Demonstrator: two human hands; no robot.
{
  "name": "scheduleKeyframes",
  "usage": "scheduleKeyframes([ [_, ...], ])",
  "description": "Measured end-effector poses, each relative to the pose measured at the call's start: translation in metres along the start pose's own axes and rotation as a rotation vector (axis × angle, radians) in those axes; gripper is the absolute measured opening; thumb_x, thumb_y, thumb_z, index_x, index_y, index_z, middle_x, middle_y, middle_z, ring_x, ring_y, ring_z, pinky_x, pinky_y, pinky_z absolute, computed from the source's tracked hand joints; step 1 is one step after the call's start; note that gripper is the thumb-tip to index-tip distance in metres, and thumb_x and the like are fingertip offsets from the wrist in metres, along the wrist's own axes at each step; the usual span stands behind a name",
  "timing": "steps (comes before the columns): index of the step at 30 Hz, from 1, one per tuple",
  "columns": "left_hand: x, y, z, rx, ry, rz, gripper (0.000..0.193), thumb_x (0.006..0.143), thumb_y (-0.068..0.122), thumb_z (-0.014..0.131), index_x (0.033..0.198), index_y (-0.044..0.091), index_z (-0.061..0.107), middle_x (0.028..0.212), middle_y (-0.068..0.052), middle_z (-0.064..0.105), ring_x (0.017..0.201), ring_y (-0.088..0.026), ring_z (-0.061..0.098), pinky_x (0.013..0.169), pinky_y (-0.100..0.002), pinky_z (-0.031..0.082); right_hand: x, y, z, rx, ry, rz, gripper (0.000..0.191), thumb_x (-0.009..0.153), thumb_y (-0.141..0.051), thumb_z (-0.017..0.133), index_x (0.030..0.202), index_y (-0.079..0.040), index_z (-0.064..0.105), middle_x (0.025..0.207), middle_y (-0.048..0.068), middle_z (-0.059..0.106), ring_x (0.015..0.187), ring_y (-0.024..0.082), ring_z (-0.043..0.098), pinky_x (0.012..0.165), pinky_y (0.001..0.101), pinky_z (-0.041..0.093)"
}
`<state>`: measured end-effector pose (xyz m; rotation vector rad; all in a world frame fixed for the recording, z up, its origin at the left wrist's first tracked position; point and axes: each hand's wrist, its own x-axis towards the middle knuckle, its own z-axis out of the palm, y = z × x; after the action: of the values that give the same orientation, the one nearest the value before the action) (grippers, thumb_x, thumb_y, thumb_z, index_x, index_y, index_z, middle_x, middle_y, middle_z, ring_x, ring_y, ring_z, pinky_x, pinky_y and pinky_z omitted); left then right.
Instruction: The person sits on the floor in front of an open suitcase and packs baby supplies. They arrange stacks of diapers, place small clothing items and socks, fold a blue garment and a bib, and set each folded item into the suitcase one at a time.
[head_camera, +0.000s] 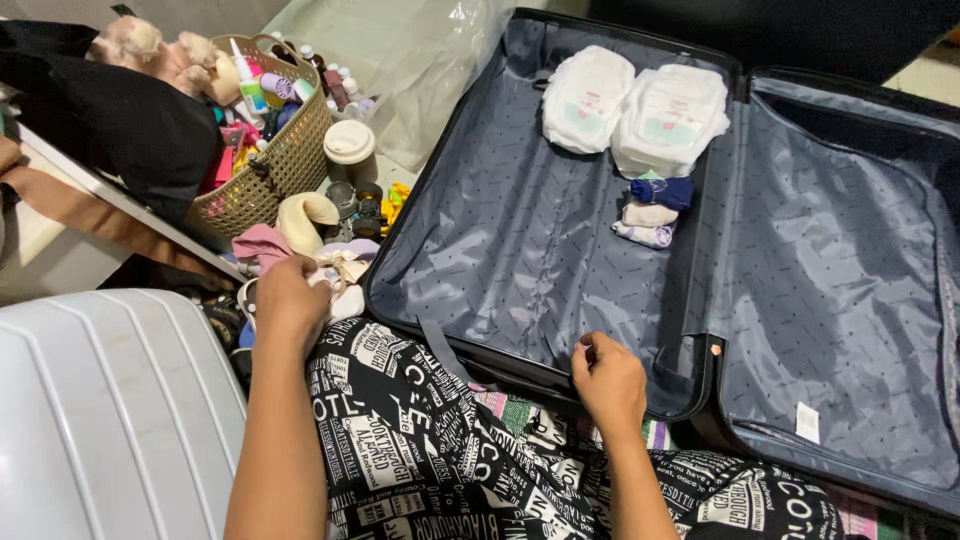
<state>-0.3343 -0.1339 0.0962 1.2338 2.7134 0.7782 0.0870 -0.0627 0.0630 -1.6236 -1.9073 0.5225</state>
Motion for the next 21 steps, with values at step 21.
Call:
scheduleKeyframes([
  [21, -0.009, 0.029, -0.038, -0.355, 0.573, 0.409, 0.007, 0.113, 0.005, 0.062, 0.110, -0.002, 0.061, 0.111, -0.017, 0.052, 0.098, -0.030, 0.059, 0.088, -0.039, 0.050, -0.004, -0.005, -0.009, 0.003, -0.027, 0.030, 0.017, 0.086, -0.023, 0.070, 0.093, -0.008, 0.074, 0.087, 0.013, 0.075, 0.078, 0.036, 0.070, 0.072, 0.0453, 0.055],
])
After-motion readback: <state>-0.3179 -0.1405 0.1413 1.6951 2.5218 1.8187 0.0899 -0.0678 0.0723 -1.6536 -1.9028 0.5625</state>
